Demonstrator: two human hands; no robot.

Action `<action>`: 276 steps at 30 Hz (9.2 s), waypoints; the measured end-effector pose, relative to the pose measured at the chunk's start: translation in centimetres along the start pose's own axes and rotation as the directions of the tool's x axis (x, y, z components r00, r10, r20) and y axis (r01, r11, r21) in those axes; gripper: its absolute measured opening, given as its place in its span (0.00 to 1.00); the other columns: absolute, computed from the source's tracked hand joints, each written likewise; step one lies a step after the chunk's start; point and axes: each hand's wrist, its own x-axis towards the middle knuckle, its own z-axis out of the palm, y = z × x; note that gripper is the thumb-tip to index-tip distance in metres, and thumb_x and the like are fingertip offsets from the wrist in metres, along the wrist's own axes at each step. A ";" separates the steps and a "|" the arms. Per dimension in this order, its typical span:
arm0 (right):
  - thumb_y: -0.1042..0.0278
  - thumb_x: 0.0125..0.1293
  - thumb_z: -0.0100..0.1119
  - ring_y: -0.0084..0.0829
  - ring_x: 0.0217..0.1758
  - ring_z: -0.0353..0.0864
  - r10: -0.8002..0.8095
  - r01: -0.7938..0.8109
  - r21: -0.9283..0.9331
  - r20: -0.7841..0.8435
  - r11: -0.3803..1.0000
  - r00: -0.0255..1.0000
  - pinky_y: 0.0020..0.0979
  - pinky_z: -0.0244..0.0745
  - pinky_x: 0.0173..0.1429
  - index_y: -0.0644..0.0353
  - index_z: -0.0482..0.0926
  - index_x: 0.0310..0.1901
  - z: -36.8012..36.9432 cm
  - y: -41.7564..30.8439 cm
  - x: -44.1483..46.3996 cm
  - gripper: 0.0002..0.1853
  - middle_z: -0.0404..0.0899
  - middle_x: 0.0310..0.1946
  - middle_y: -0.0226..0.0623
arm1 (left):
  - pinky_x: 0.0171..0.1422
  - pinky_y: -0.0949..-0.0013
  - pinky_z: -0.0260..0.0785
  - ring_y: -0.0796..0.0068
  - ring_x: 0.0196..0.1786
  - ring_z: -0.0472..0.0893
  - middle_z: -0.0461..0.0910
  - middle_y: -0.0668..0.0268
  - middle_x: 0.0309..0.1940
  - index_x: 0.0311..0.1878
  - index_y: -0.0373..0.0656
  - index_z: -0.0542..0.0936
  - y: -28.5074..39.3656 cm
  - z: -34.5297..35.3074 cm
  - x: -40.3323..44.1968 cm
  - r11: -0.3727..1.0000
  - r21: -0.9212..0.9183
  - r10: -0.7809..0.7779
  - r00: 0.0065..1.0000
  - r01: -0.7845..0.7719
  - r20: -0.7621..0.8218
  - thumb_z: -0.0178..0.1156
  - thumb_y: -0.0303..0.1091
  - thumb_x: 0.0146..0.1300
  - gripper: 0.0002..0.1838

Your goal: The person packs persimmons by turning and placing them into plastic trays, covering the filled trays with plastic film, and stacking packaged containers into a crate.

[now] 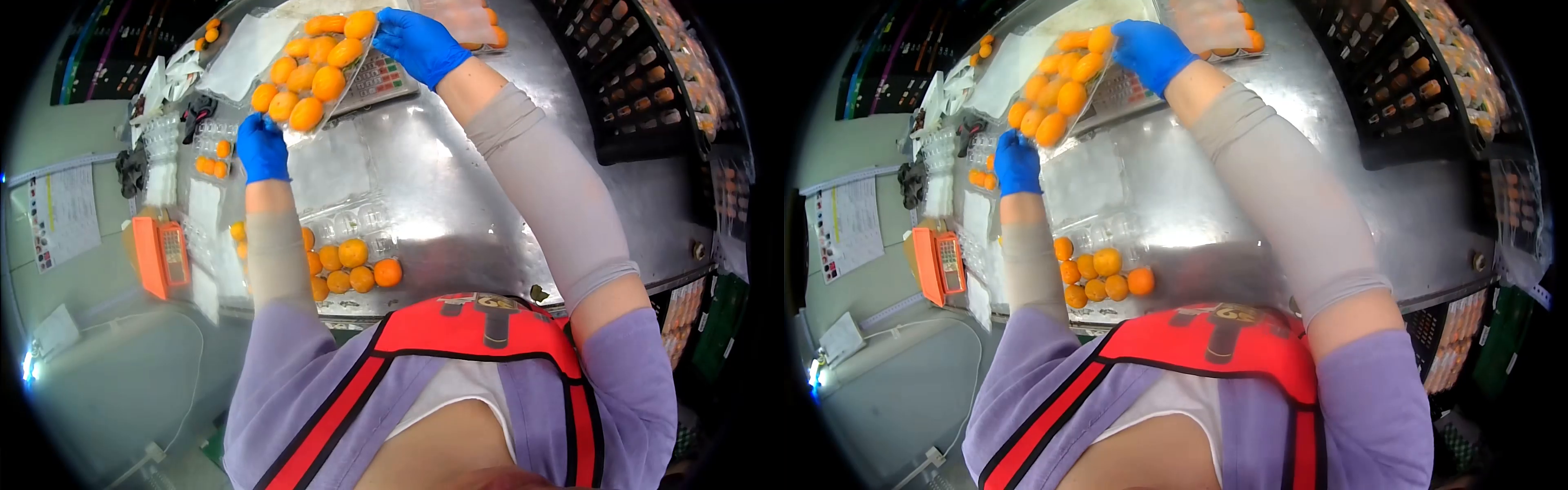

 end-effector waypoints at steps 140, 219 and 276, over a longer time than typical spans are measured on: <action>0.66 0.63 0.58 0.21 0.40 0.76 -0.379 -0.396 -0.807 -0.566 0.439 0.733 0.23 0.71 0.47 0.64 0.77 0.50 -17.1 -4.1 -41.1 0.16 0.80 0.38 0.32 | 0.50 0.70 0.71 0.74 0.43 0.75 0.75 0.61 0.41 0.61 0.35 0.65 -17.5 -4.4 -24.3 0.445 0.871 -0.736 0.469 -0.207 0.488 0.70 0.42 0.52 0.38; 0.69 0.54 0.63 0.47 0.55 0.71 -0.304 0.247 -0.966 0.258 -0.075 0.917 0.40 0.69 0.58 0.60 0.67 0.60 -3.6 2.4 -28.2 0.30 0.70 0.56 0.47 | 0.50 0.70 0.73 0.70 0.46 0.80 0.79 0.58 0.45 0.57 0.38 0.69 -15.9 -1.9 -19.7 0.683 0.685 -0.349 0.711 -0.253 0.611 0.66 0.36 0.56 0.27; 0.56 0.66 0.51 0.29 0.54 0.73 0.128 -0.182 -0.145 -0.320 0.973 0.939 0.29 0.70 0.53 0.57 0.61 0.65 -4.3 -0.6 -31.1 0.28 0.72 0.54 0.42 | 0.58 0.60 0.67 0.57 0.55 0.73 0.72 0.58 0.56 0.56 0.48 0.74 -8.0 6.4 -18.0 0.196 0.233 -0.380 0.145 -0.953 0.914 0.68 0.36 0.48 0.29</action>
